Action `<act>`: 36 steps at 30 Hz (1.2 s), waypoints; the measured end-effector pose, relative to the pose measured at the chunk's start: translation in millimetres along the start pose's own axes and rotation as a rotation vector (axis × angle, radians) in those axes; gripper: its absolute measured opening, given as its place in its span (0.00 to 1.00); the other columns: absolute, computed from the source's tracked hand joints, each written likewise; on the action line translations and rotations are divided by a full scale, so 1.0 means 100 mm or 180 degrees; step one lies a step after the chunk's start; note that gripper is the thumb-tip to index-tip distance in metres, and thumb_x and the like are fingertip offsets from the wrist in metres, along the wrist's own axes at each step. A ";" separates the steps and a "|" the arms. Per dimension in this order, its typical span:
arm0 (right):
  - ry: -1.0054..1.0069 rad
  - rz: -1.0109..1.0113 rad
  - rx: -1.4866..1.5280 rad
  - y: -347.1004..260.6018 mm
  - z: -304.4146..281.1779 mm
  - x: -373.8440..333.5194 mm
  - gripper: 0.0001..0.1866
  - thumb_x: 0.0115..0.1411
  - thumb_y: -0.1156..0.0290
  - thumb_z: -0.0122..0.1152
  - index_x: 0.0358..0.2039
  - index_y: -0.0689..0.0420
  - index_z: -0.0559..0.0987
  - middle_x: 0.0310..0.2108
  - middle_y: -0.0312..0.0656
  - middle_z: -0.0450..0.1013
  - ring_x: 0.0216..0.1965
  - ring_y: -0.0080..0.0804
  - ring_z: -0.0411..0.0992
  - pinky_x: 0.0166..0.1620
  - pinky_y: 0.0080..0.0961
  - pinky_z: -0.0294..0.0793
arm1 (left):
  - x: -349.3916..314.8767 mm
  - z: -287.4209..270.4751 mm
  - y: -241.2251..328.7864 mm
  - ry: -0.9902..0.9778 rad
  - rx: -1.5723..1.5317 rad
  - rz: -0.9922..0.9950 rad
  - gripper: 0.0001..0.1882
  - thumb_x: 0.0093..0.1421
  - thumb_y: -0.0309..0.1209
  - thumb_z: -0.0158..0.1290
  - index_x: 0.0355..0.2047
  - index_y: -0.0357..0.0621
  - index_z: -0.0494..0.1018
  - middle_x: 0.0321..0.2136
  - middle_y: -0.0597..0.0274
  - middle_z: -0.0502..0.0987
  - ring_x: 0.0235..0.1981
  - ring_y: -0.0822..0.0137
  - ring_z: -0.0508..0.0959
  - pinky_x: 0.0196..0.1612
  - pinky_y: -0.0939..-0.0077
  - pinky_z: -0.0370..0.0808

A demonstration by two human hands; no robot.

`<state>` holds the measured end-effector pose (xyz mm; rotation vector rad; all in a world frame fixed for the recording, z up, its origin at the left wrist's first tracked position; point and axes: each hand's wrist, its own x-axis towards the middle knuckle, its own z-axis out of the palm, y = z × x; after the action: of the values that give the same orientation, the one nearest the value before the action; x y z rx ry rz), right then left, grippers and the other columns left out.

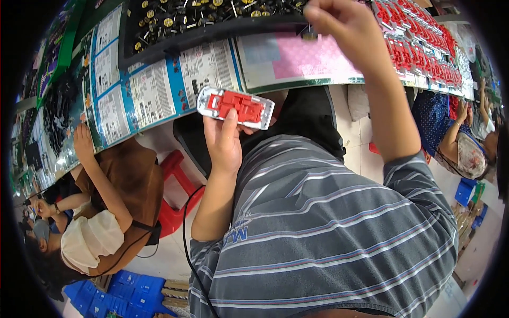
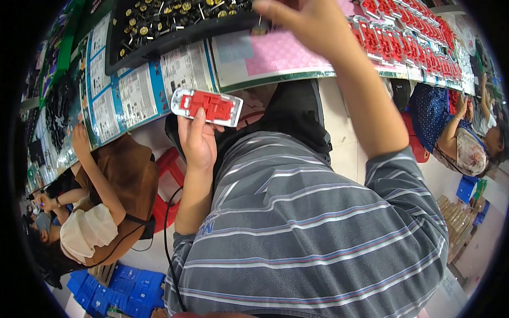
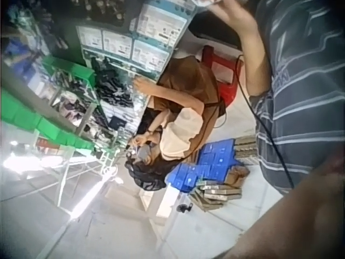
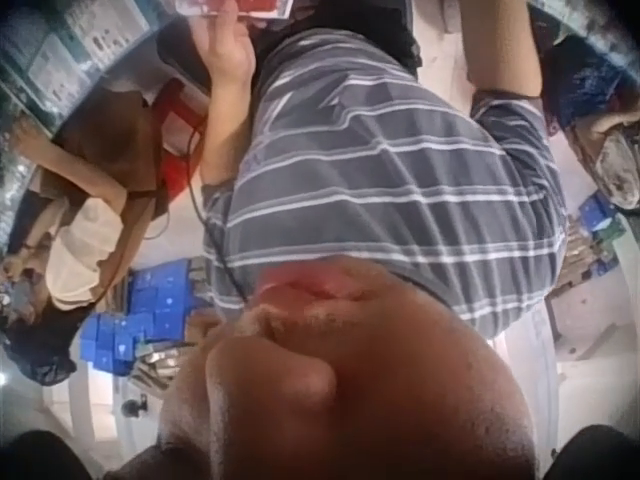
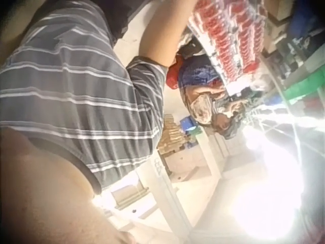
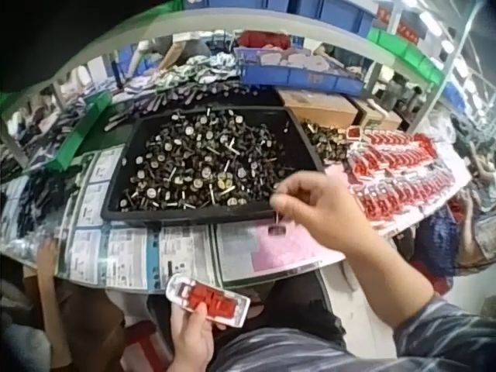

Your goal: The person assembles small toy cars by snapping plastic parts together by hand at a workbench.

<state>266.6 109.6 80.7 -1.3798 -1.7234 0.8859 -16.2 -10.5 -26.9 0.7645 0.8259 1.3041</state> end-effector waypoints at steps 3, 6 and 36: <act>0.0284 0.0069 0.0691 -0.19 0.65 -0.66 0.08 0.62 0.73 0.69 0.39 0.62 0.81 0.32 0.33 0.78 0.35 0.16 0.73 0.39 0.16 0.73 | 0.07 0.07 0.00 -0.0001 -0.0065 -0.0016 0.18 0.70 0.30 0.46 0.58 0.37 0.63 0.46 0.50 0.77 0.37 0.66 0.80 0.32 0.77 0.75; 0.0108 0.0095 0.0077 -0.28 0.91 -0.88 0.09 0.57 0.71 0.73 0.32 0.62 0.82 0.27 0.40 0.76 0.26 0.24 0.76 0.31 0.23 0.76 | 0.08 0.11 0.02 -0.0022 0.0001 -0.0007 0.20 0.70 0.30 0.47 0.59 0.37 0.61 0.47 0.51 0.76 0.37 0.67 0.79 0.32 0.77 0.75; -0.0489 -0.0429 -0.0528 -0.29 1.04 -1.15 0.30 0.47 0.67 0.79 0.49 0.63 0.77 0.42 0.46 0.72 0.31 0.37 0.78 0.34 0.29 0.82 | -0.15 0.12 -0.04 0.0093 -0.0006 0.0052 0.22 0.70 0.29 0.51 0.60 0.37 0.59 0.49 0.54 0.75 0.43 0.70 0.78 0.41 0.77 0.77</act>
<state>178.8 -15.3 40.8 -1.3108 -2.0208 0.8066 -4.7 -26.0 -22.7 0.7537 0.8434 1.3330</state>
